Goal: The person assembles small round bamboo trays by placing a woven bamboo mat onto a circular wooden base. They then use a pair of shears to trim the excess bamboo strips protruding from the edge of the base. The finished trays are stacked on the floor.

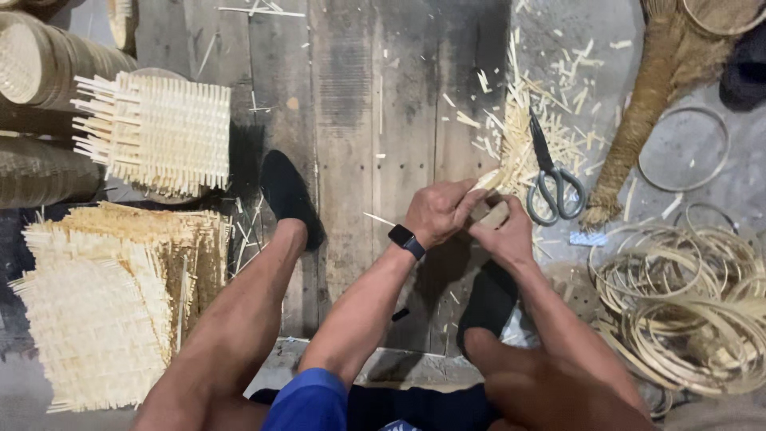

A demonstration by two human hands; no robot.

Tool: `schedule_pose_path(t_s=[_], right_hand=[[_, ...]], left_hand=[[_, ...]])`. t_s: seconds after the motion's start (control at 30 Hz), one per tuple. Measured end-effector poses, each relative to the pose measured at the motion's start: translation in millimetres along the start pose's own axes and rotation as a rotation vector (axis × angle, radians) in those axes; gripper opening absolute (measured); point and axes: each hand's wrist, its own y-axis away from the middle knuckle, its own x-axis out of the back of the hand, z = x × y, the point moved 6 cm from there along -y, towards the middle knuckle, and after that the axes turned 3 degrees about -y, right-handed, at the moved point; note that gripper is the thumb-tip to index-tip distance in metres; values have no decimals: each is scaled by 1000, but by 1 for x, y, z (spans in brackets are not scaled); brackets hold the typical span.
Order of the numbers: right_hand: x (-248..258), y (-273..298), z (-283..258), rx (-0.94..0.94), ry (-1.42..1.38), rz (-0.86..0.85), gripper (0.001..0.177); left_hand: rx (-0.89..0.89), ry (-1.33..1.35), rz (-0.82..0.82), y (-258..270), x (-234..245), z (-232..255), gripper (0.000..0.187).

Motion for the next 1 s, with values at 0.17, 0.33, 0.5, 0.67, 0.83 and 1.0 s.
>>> schedule_pose_path(t_s=[0.17, 0.33, 0.5, 0.67, 0.83, 1.0], right_hand=[[19, 0, -8, 66, 3, -124, 71], [54, 3, 3, 50, -152, -173, 76], [81, -4, 12, 86, -96, -87, 76], [86, -10, 13, 26, -94, -42, 72], [68, -15, 0, -45, -84, -84, 71], [24, -13, -17, -107, -365, -184, 91]], left_hand=[[417, 200, 129, -2, 9, -75, 32], [401, -52, -168, 8, 32, -178, 33], [574, -87, -290, 1, 43, -292, 28], [897, 687, 474, -73, 74, -396, 21], [1020, 994, 774, -120, 70, -410, 18], [971, 913, 606, -90, 75, -362, 24]])
